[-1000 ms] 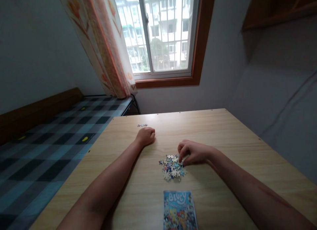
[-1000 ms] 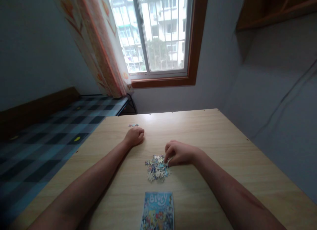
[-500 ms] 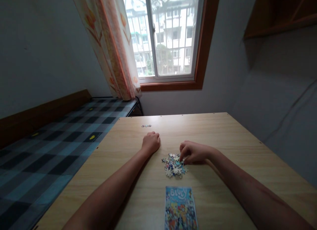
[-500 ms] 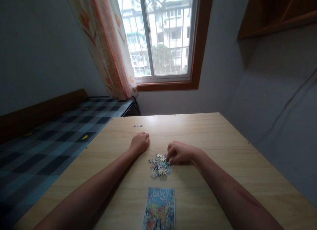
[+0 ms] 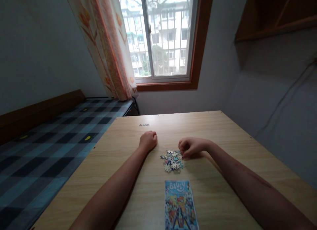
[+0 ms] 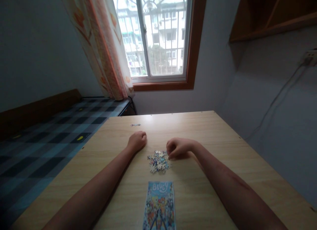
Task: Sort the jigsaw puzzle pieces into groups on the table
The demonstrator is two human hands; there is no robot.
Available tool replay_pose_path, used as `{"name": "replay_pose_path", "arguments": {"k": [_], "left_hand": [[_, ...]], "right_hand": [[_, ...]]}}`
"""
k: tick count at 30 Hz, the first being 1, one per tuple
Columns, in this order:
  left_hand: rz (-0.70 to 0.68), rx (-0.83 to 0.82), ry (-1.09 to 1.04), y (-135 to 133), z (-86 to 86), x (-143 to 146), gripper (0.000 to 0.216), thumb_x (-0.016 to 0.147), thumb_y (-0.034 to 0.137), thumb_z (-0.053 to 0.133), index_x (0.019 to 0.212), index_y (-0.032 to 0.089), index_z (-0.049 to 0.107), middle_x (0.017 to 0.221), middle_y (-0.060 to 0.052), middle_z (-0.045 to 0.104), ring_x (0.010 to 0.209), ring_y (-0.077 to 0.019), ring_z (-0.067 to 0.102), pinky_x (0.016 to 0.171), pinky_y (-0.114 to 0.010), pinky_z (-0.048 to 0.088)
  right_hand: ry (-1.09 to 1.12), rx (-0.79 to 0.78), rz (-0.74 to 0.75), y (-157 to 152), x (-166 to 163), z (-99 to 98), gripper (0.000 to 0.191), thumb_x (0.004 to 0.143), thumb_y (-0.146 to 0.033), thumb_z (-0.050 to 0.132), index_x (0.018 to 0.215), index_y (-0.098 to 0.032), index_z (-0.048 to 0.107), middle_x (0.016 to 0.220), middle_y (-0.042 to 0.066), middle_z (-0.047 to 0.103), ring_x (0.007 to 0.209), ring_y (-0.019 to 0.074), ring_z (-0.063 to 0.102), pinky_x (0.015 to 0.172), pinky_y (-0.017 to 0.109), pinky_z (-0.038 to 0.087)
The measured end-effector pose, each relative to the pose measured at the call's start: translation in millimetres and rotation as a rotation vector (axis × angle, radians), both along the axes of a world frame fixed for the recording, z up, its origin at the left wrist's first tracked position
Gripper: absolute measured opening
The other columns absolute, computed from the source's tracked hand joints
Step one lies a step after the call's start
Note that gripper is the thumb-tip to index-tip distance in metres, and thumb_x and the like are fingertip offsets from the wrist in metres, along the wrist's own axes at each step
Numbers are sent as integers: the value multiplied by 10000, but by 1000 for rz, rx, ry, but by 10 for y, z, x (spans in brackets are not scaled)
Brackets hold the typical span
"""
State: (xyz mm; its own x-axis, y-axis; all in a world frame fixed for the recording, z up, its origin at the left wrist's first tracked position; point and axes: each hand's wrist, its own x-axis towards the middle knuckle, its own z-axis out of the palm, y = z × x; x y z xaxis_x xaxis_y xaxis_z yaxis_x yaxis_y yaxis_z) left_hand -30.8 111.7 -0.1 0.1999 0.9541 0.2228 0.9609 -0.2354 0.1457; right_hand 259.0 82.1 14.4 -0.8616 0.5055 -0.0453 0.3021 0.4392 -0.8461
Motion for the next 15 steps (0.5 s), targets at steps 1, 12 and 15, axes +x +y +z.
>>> {"name": "replay_pose_path", "arguments": {"k": [1,12,15], "left_hand": [[-5,-4,-7,4,5,-8,306,897,234,441,836,222,740,951,-63,733,890,-199,640,771,-288,446],[-37,-50,-45,7,52,-33,306,891,241,444,851,225,747,959,-50,749,886,-194,641,747,-272,436],[-45,-48,-46,0,49,-30,309,891,243,441,854,227,748,960,-49,748,887,-196,641,751,-274,435]], "right_hand": [[9,-70,-22,11,43,4,275,738,-407,785,789,-146,715,816,26,652,763,159,594,699,269,463],[128,198,-717,115,-29,-332,234,745,-329,687,889,-166,772,784,51,750,704,182,631,653,280,456],[80,341,-763,96,-82,-395,210,802,-320,646,876,-196,799,858,60,786,777,213,689,735,311,491]]}}
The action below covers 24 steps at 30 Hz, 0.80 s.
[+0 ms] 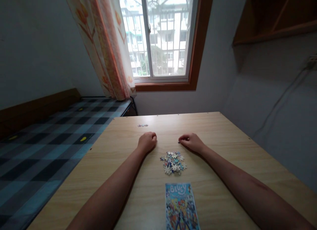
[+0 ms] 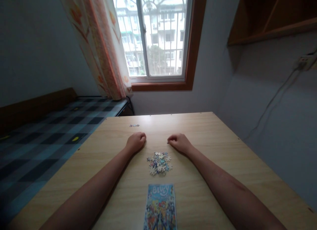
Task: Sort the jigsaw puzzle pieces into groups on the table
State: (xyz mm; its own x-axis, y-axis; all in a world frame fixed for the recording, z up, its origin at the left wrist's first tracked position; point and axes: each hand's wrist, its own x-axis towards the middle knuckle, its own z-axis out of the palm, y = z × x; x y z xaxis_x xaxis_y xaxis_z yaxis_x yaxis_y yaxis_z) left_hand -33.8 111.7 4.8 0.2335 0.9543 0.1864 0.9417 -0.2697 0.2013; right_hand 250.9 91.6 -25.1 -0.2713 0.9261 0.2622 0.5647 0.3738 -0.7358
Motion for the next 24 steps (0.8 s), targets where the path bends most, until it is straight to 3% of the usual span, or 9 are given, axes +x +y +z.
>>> {"name": "replay_pose_path", "arguments": {"k": [4,10,14,21,24], "left_hand": [[-4,3,3,2,-6,-5,315,895,246,436,857,226,747,953,-50,746,877,-196,641,742,-278,432],[6,10,31,8,-30,-1,306,905,247,434,863,233,737,974,-46,745,894,-200,642,739,-285,431],[27,18,74,12,-55,52,308,923,249,421,894,212,725,992,-79,733,919,-222,642,767,-312,440],[-20,15,141,-63,-53,104,282,941,238,421,965,184,696,1044,-118,695,991,-251,616,849,-361,442],[-56,19,154,-136,-51,79,266,938,239,431,970,185,689,1056,-120,678,1024,-257,593,875,-369,437]], "right_hand": [[-67,70,-43,-13,29,-29,240,861,-294,600,945,-209,808,902,69,790,775,214,697,736,318,508],[-103,276,160,21,106,-73,261,875,-181,578,993,-224,806,993,87,759,908,211,676,865,344,506],[-143,307,172,23,94,-82,185,891,-231,632,938,-244,810,996,77,768,937,230,679,906,386,486],[-151,245,104,68,18,-61,96,845,-247,712,809,-225,798,769,40,747,707,178,645,687,295,469],[-178,265,116,194,-61,-52,73,825,-246,744,778,-227,797,715,25,726,674,171,626,668,290,453]]}}
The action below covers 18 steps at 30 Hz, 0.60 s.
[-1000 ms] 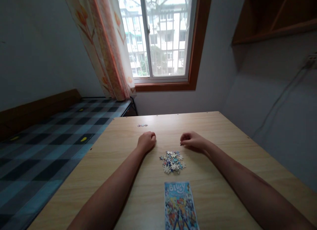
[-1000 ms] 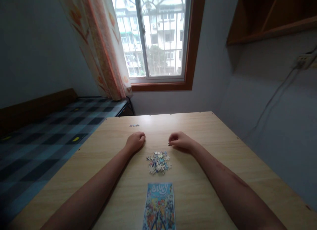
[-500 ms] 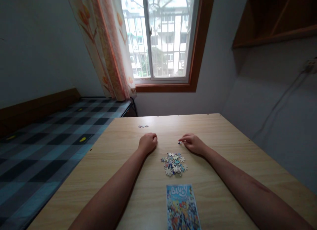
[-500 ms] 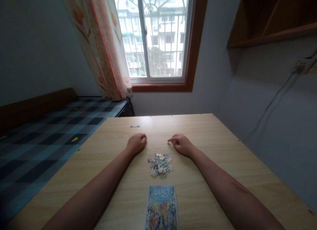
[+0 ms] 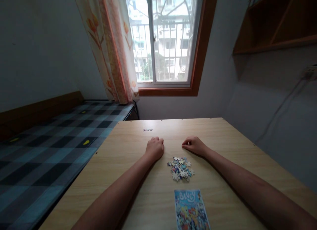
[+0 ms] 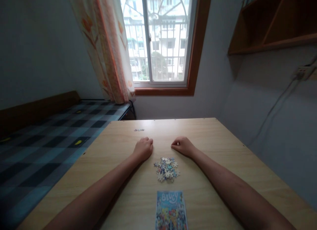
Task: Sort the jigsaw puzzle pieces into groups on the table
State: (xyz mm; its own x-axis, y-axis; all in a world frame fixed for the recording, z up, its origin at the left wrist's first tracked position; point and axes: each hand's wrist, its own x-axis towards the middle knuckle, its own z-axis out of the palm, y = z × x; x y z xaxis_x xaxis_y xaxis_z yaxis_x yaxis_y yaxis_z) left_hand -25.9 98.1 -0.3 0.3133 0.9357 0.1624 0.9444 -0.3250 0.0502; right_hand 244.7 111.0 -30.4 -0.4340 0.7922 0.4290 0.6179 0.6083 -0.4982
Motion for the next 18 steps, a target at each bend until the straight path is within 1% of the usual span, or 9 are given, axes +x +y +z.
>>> {"name": "replay_pose_path", "arguments": {"k": [3,5,8,11,14,18], "left_hand": [[-16,-2,5,-59,-10,-21,260,941,240,431,981,186,682,1061,-125,662,1038,-265,574,893,-380,431],[-17,0,2,-78,-24,-30,260,944,244,428,989,185,678,1055,-128,655,1038,-269,567,891,-385,431],[-15,10,-8,-79,-48,-42,256,937,246,433,988,184,676,1036,-125,653,1027,-268,567,881,-386,432],[-17,10,-24,-70,-67,-55,242,924,249,444,969,188,674,1028,-118,656,1017,-267,570,872,-391,432],[-17,1,-39,-70,-66,-62,228,912,252,455,946,193,673,1024,-115,659,1018,-269,569,863,-397,433],[-10,-30,-51,-82,-38,-57,224,904,248,458,925,196,674,1002,-113,665,1014,-273,576,858,-402,433]], "right_hand": [[-11,60,22,204,-152,-10,78,831,-266,752,784,-238,808,744,39,735,744,192,647,746,317,470],[-10,92,38,365,-302,-29,87,854,-267,733,838,-252,818,820,50,755,819,204,661,815,336,475],[-11,131,69,625,-579,-68,142,874,-196,694,904,-261,817,938,43,777,904,198,672,897,337,472],[-19,158,78,897,-874,-97,191,874,-141,675,937,-255,814,977,38,780,927,195,666,906,325,478],[-32,181,82,1154,-1138,-100,182,873,-135,682,929,-246,816,973,48,777,901,195,659,877,320,493],[-39,200,90,1375,-1362,-69,167,873,-130,689,905,-231,818,951,58,775,897,199,653,855,316,506]]}}
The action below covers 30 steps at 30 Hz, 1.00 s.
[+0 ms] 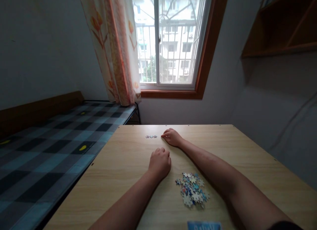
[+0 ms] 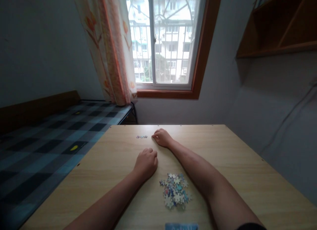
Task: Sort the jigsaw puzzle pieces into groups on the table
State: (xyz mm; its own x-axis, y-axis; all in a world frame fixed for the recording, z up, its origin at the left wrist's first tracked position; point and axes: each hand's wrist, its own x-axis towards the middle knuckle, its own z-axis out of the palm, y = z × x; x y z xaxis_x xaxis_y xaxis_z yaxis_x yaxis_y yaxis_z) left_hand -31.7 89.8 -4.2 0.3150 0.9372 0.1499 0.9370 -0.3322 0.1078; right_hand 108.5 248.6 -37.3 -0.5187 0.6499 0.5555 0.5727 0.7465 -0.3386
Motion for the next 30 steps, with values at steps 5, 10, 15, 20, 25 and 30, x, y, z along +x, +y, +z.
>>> {"name": "replay_pose_path", "arguments": {"k": [5,10,15,20,25,30], "left_hand": [[4,-29,-29,-7,15,8,206,905,254,472,924,201,670,1008,-113,658,1024,-268,571,882,-401,421],[11,-50,-18,-9,8,11,204,905,255,475,922,203,672,997,-113,653,1027,-268,565,880,-399,421],[8,-41,-24,-13,0,8,203,909,260,474,914,200,668,998,-110,653,1026,-266,566,878,-401,421],[18,-58,-18,-17,19,12,207,907,258,474,912,205,674,993,-109,658,1025,-264,570,881,-398,424],[15,-55,-27,-19,29,10,210,903,250,471,921,207,676,994,-109,660,1018,-263,569,890,-405,421],[16,-71,-35,-20,37,7,209,910,255,470,911,206,672,992,-108,659,1025,-263,568,887,-397,416]], "right_hand": [[6,21,25,-5,1,41,209,879,-137,672,989,-251,809,1038,58,768,960,201,650,914,342,499],[-4,41,28,-77,65,51,168,906,-204,659,933,-241,820,938,71,766,881,219,622,845,357,496],[-76,69,23,-84,34,72,174,938,-273,653,991,-283,819,954,53,764,866,214,605,835,349,474],[-95,64,4,-90,21,82,190,954,-280,637,1024,-291,814,984,59,757,898,219,612,836,350,476],[-104,72,5,-91,2,68,187,959,-306,638,1027,-303,812,1043,68,744,929,228,614,844,364,486],[-114,82,-2,-98,-24,53,194,968,-315,625,1003,-308,816,1067,57,744,923,222,618,840,365,490]]}}
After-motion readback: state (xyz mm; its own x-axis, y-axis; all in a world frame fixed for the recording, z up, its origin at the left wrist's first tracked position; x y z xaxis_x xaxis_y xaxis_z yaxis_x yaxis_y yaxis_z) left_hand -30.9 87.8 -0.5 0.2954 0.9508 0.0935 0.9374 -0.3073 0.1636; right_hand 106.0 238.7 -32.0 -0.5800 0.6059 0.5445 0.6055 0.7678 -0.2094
